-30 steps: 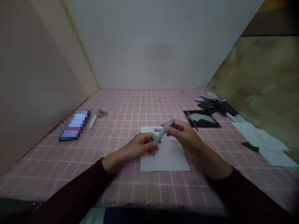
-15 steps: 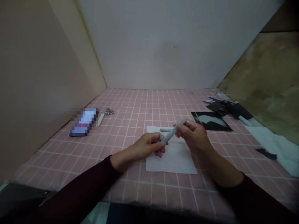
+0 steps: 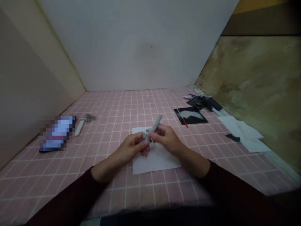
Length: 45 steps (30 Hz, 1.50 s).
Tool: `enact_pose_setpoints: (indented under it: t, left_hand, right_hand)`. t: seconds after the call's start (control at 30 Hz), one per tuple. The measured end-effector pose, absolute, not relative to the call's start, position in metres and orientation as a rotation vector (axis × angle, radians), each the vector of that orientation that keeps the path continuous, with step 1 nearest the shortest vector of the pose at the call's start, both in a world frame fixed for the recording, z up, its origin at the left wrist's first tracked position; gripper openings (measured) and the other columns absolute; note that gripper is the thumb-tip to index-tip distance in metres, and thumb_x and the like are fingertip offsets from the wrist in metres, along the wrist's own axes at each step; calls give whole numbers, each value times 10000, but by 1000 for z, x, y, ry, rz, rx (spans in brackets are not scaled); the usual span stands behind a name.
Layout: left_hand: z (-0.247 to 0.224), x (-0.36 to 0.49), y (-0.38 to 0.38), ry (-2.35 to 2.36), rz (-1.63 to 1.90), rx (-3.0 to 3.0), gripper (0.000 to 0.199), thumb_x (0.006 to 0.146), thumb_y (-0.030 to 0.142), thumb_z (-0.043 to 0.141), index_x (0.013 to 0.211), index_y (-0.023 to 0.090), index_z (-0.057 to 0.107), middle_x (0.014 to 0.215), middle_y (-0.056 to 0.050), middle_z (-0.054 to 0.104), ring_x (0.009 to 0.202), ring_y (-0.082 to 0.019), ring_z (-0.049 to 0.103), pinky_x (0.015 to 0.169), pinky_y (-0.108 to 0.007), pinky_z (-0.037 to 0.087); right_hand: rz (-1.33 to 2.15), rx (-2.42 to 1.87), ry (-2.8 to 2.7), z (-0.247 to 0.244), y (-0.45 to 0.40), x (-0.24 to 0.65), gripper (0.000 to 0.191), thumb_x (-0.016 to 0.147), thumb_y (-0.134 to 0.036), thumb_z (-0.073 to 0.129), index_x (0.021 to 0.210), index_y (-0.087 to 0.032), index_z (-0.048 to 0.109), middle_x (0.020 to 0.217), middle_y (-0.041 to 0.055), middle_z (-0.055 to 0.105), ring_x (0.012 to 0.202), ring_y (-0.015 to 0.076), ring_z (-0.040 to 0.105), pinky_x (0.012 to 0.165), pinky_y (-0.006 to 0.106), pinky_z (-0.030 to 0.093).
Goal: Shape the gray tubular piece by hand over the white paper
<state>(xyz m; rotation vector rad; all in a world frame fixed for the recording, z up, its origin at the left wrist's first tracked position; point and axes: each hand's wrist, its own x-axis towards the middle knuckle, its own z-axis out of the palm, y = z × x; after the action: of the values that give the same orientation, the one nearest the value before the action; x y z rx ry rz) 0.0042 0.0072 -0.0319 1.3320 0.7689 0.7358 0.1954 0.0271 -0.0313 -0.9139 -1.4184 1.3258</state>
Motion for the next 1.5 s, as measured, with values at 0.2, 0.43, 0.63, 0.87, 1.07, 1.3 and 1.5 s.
enact_pose_setpoints:
  t: [0.2, 0.43, 0.63, 0.87, 1.07, 1.3, 1.5]
  left_hand:
    - [-28, 6, 5, 755, 706, 1339, 247, 906, 377, 664, 896, 138, 605, 750, -3, 636, 603, -89, 580, 598, -231, 455]
    - [-35, 7, 5, 789, 653, 1324, 275, 888, 389, 688, 912, 134, 588, 745, -11, 661, 597, -92, 603, 597, -229, 468]
    - [-32, 8, 3, 796, 691, 1345, 272, 906, 361, 662, 1049, 142, 588, 722, -2, 646, 583, -97, 590, 581, -231, 461]
    - [-23, 1, -2, 1039, 696, 1902, 609, 918, 222, 555, 1500, 231, 377, 648, 55, 583, 555, -111, 527, 548, -228, 403]
    - [-21, -1, 0, 1105, 715, 2148, 586, 937, 222, 511, 1511, 217, 392, 661, 58, 581, 540, -101, 512, 539, -223, 387]
    - [-25, -2, 2, 1083, 757, 2227, 560, 975, 237, 489, 1523, 223, 374, 649, 66, 566, 514, -93, 487, 537, -218, 388]
    - [-25, -7, 5, 1024, 739, 2261, 529, 969, 244, 502, 1491, 206, 424, 629, 70, 536, 499, -89, 443, 525, -217, 368]
  right_hand:
    - [1166, -881, -1198, -24, 33, 202, 234, 788, -382, 756, 729, -203, 618, 640, -31, 585, 585, 110, 513, 591, 275, 420]
    - [1263, -803, -1005, -23, 41, 211, 279, 778, -395, 777, 685, -201, 600, 632, -43, 522, 589, 104, 481, 601, 272, 420]
    - [1499, -703, -915, -20, 41, 210, 307, 749, -413, 817, 678, -201, 607, 630, -53, 481, 577, 94, 422, 611, 266, 435]
    - [1653, -721, -830, -21, 39, 210, 258, 718, -365, 847, 763, -175, 679, 640, -50, 535, 598, 80, 471, 625, 241, 450]
    - [1703, -758, -922, -27, 39, 208, 223, 751, -345, 826, 756, -170, 687, 672, -22, 632, 582, 73, 517, 641, 244, 475]
    - [1776, -755, -983, -32, 36, 205, 211, 776, -339, 817, 804, -172, 690, 695, -13, 660, 596, 75, 566, 657, 243, 498]
    - [1803, -754, -1063, -30, 36, 210, 279, 730, -393, 849, 764, -165, 693, 666, -16, 652, 572, 69, 547, 648, 242, 495]
